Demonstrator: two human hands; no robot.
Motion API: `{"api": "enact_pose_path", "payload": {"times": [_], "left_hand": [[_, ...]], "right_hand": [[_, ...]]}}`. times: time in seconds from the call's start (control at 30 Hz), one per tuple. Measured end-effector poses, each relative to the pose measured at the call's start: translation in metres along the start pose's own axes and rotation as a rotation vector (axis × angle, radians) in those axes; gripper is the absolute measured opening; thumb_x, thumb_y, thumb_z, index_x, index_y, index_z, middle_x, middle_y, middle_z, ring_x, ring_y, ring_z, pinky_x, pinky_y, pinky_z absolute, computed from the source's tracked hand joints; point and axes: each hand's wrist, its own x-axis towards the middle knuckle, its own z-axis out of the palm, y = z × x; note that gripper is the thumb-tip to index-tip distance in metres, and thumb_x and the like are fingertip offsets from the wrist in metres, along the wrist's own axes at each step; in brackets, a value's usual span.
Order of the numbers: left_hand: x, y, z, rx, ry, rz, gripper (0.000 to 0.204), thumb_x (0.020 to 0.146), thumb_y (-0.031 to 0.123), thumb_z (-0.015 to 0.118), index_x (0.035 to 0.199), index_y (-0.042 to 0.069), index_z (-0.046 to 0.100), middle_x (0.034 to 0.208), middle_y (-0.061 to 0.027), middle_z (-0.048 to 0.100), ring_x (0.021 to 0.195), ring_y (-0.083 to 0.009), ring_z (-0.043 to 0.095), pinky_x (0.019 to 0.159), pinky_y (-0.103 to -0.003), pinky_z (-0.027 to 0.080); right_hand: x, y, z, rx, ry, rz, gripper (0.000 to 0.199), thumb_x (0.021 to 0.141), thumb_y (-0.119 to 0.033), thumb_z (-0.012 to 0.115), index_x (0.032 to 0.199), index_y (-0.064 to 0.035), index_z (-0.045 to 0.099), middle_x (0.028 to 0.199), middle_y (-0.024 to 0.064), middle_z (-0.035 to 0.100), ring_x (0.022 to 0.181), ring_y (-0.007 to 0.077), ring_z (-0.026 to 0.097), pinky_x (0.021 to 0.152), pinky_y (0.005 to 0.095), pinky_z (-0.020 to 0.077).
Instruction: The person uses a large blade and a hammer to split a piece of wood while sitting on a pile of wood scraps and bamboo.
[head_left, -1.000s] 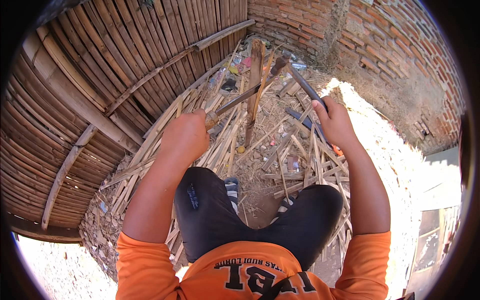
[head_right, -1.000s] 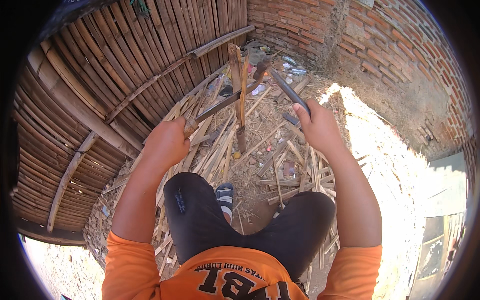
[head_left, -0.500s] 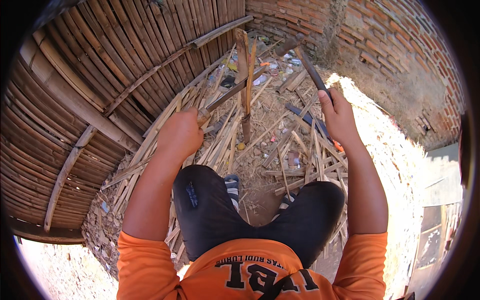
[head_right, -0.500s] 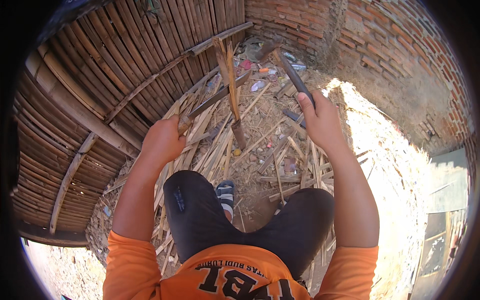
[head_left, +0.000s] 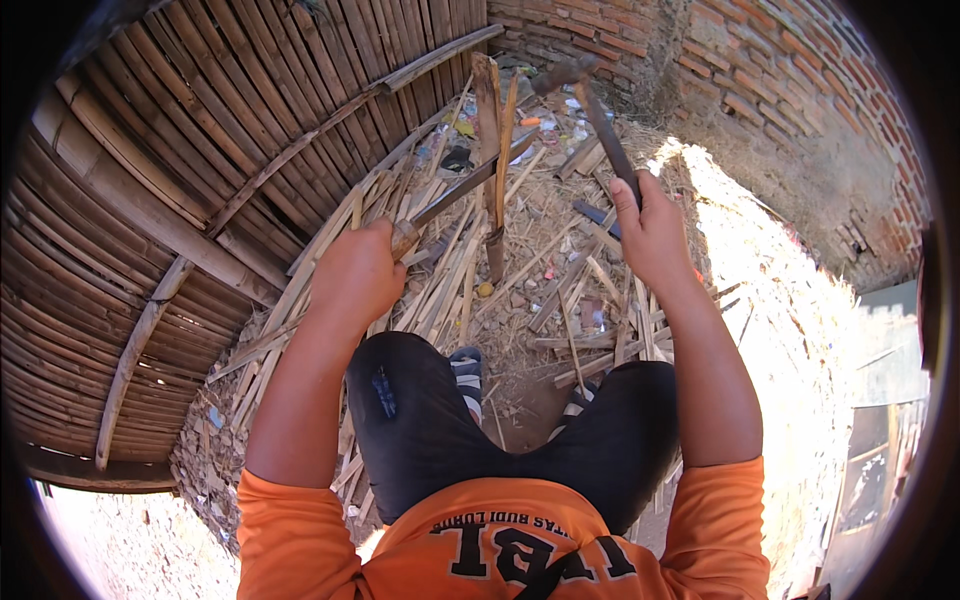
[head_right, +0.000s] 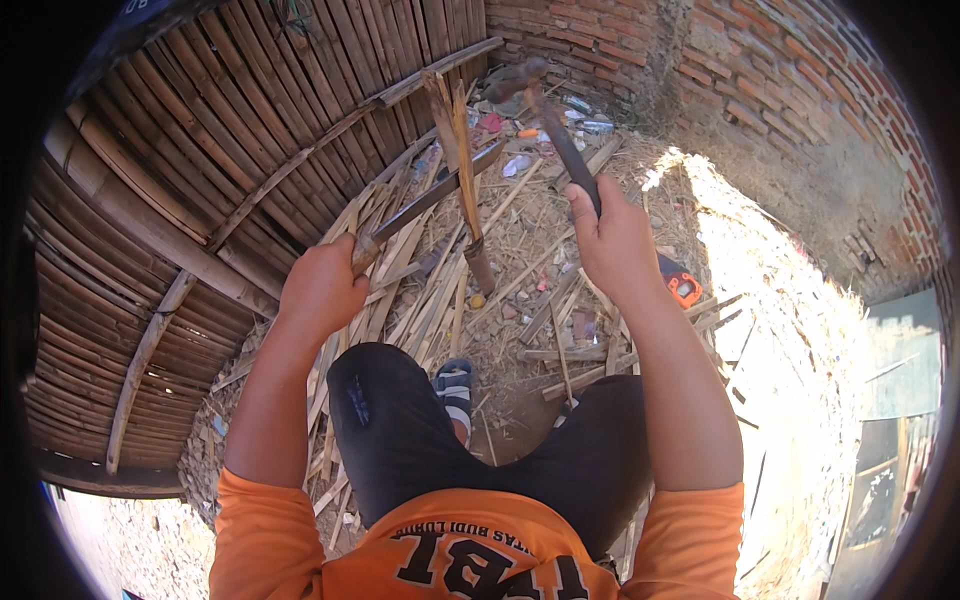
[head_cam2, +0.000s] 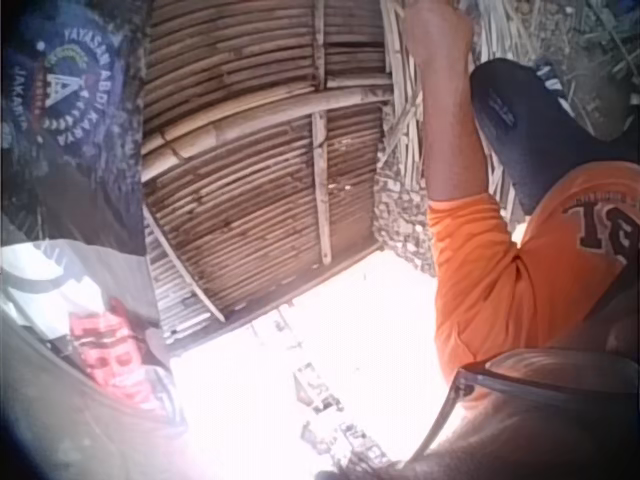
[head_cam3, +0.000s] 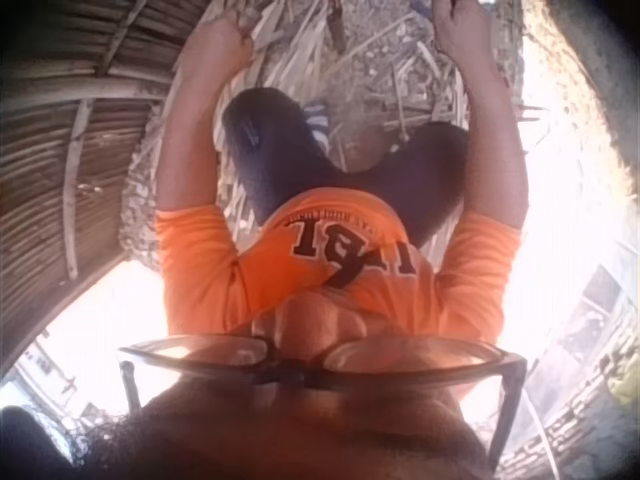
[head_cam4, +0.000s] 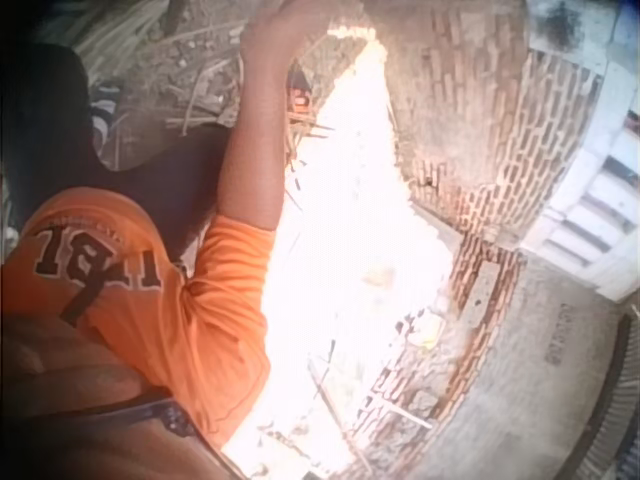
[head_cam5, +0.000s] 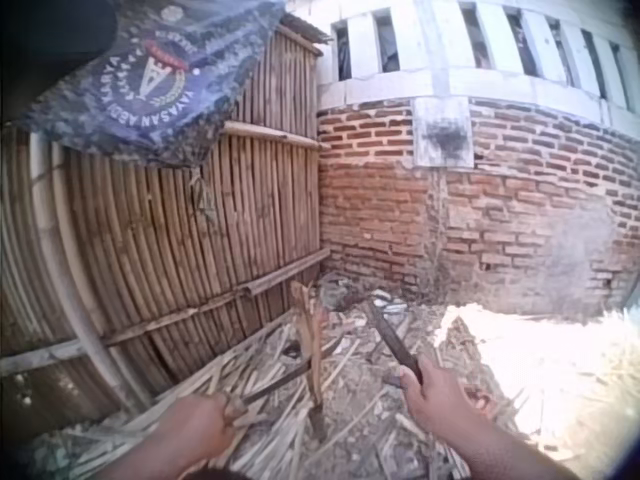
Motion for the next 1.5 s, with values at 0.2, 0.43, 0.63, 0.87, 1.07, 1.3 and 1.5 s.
{"api": "enact_pose_path", "payload": {"times": [0.2, 0.43, 0.63, 0.87, 1.07, 1.3, 1.5], "left_hand": [[-0.003, -0.003, 0.004, 0.074, 0.009, -0.002, 0.026, 0.082, 0.017, 0.074, 0.099, 0.002, 0.062, 0.089, -0.0242, 0.07, 0.088, -0.0428, 0.069, 0.079, -0.053, 0.056], [-0.002, 0.009, 0.002, 0.046, -0.005, 0.032, 0.026, 0.081, 0.016, 0.071, 0.098, 0.0, 0.06, 0.088, -0.0252, 0.069, 0.089, -0.045, 0.067, 0.079, -0.053, 0.054], [-0.002, 0.006, 0.012, 0.092, 0.01, 0.061, 0.024, 0.083, 0.017, 0.072, 0.098, 0.0, 0.063, 0.088, -0.024, 0.071, 0.084, -0.0431, 0.07, 0.077, -0.052, 0.056], [-0.002, 0.015, 0.006, 0.085, -0.024, 0.037, 0.025, 0.084, 0.017, 0.072, 0.099, 0.001, 0.063, 0.089, -0.0236, 0.071, 0.087, -0.043, 0.07, 0.078, -0.052, 0.057], [0.003, 0.005, 0.018, 0.089, -0.013, 0.014, 0.025, 0.084, 0.018, 0.073, 0.1, 0.001, 0.064, 0.09, -0.0233, 0.072, 0.088, -0.0422, 0.071, 0.08, -0.051, 0.057], [0.011, 0.009, 0.023, 0.072, -0.022, 0.009, 0.028, 0.084, 0.018, 0.072, 0.104, 0.001, 0.064, 0.092, -0.0233, 0.072, 0.09, -0.0424, 0.07, 0.082, -0.05, 0.057], [0.022, -0.016, 0.033, 0.057, -0.022, -0.06, 0.031, 0.083, 0.017, 0.071, 0.108, 0.0, 0.062, 0.096, -0.0246, 0.071, 0.094, -0.0417, 0.07, 0.084, -0.05, 0.056]], "right_hand": [[0.009, -0.019, -0.024, -0.035, -0.1, -0.033, 0.045, 0.103, -0.044, 0.055, 0.093, 0.0, 0.058, 0.066, 0.0187, 0.061, 0.061, 0.0367, 0.061, 0.059, 0.0451, 0.0451], [-0.002, 0.002, -0.001, -0.042, -0.014, -0.014, 0.043, 0.104, -0.042, 0.053, 0.096, -0.0006, 0.057, 0.069, 0.0224, 0.061, 0.065, 0.0431, 0.062, 0.061, 0.0467, 0.0469], [0.01, -0.003, -0.027, -0.057, 0.019, 0.016, 0.049, 0.104, -0.048, 0.051, 0.092, -0.0006, 0.058, 0.069, 0.0183, 0.063, 0.063, 0.0361, 0.063, 0.06, 0.0443, 0.0473], [-0.018, 0.025, 0.002, -0.106, -0.126, 0.013, 0.043, 0.104, -0.042, 0.053, 0.099, 0.0002, 0.057, 0.07, 0.0214, 0.063, 0.065, 0.0388, 0.064, 0.062, 0.0452, 0.048], [-0.005, 0.006, -0.017, -0.006, 0.033, 0.026, 0.047, 0.104, -0.045, 0.052, 0.096, 0.0004, 0.06, 0.066, 0.0184, 0.061, 0.062, 0.0346, 0.063, 0.06, 0.0448, 0.0467], [-0.02, 0.041, 0.015, -0.217, -0.201, 0.037, 0.041, 0.102, -0.043, 0.056, 0.098, -0.0017, 0.061, 0.074, 0.0233, 0.066, 0.071, 0.0432, 0.066, 0.067, 0.0503, 0.0497], [-0.01, 0.025, -0.01, -0.107, -0.074, 0.114, 0.046, 0.102, -0.045, 0.055, 0.097, -0.0004, 0.062, 0.072, 0.0205, 0.064, 0.066, 0.0369, 0.065, 0.063, 0.0464, 0.0481]]}}
